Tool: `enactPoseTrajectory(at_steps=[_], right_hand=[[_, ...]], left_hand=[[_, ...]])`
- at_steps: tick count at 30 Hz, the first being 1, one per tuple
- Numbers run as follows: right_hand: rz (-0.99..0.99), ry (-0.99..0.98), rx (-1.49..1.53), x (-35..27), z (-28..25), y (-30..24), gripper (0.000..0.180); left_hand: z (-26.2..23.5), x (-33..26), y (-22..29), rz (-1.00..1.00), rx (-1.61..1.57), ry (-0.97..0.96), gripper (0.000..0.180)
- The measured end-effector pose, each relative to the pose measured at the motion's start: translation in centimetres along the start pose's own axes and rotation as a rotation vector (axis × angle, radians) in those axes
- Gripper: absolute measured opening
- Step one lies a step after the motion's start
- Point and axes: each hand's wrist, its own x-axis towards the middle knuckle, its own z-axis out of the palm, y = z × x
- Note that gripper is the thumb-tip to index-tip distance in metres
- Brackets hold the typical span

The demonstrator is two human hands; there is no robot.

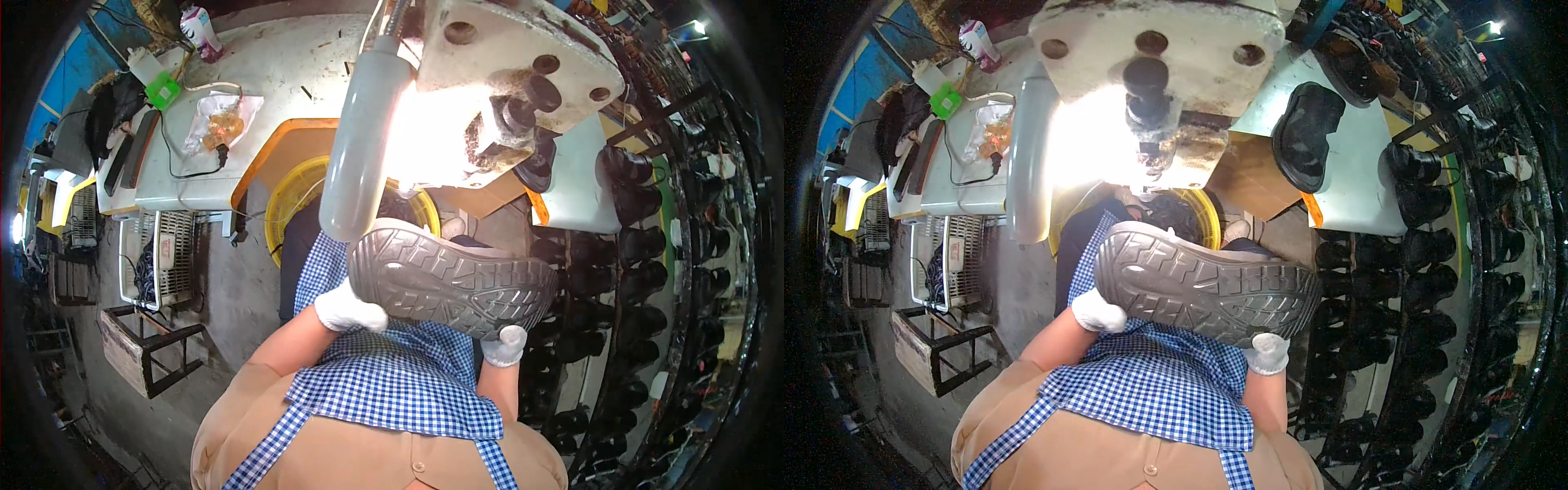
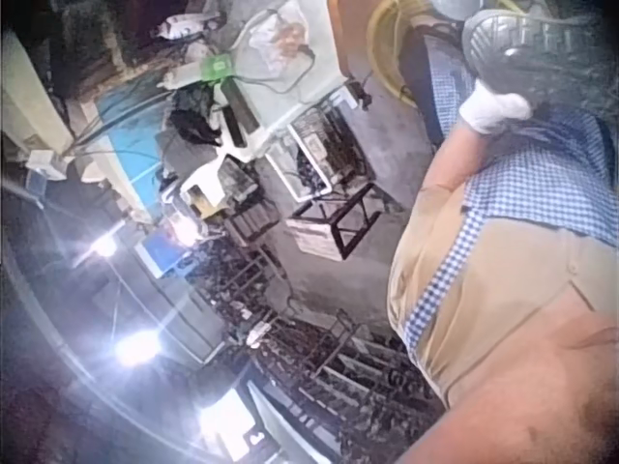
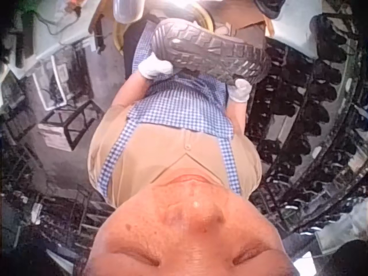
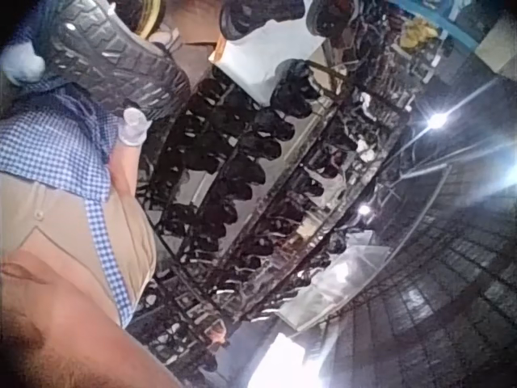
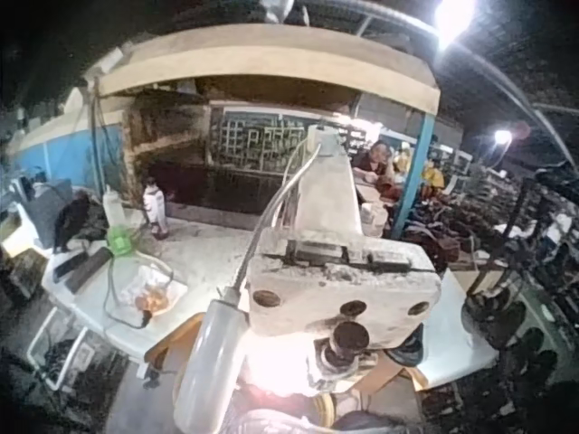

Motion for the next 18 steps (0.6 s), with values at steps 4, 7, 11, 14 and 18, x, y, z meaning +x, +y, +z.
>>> enactPoseTrajectory(at_steps=[4,7,11,14,18], right_hand=[[-0.022,0.026,0.036,1.5,-0.5,-0.4,0.100],[-0.034,0.043,0.093,3.6,-1.9,-1.2,0.095],[-0.121,-0.072,0.071,7.2,-4.5,-2.3,0.089],[-0.180,-0.085,0.142,7.9,-5.3,-2.6,0.091],[-0.250,-0.056,0.072,7.1,-4.2,-2.7,0.096]], left_hand=[[0.8,0.9,0.9,0.079,-0.037,-0.084,0.114],[1.3,2.8,1.4,0.018,0.109,-0.076,0.098],[0.9,5.8,1.8,-0.051,0.305,-0.043,0.088],[0.1,7.0,1.7,0.045,0.170,-0.055,0.091],[-0.9,7.1,1.9,0.183,0.032,-0.041,0.093]])
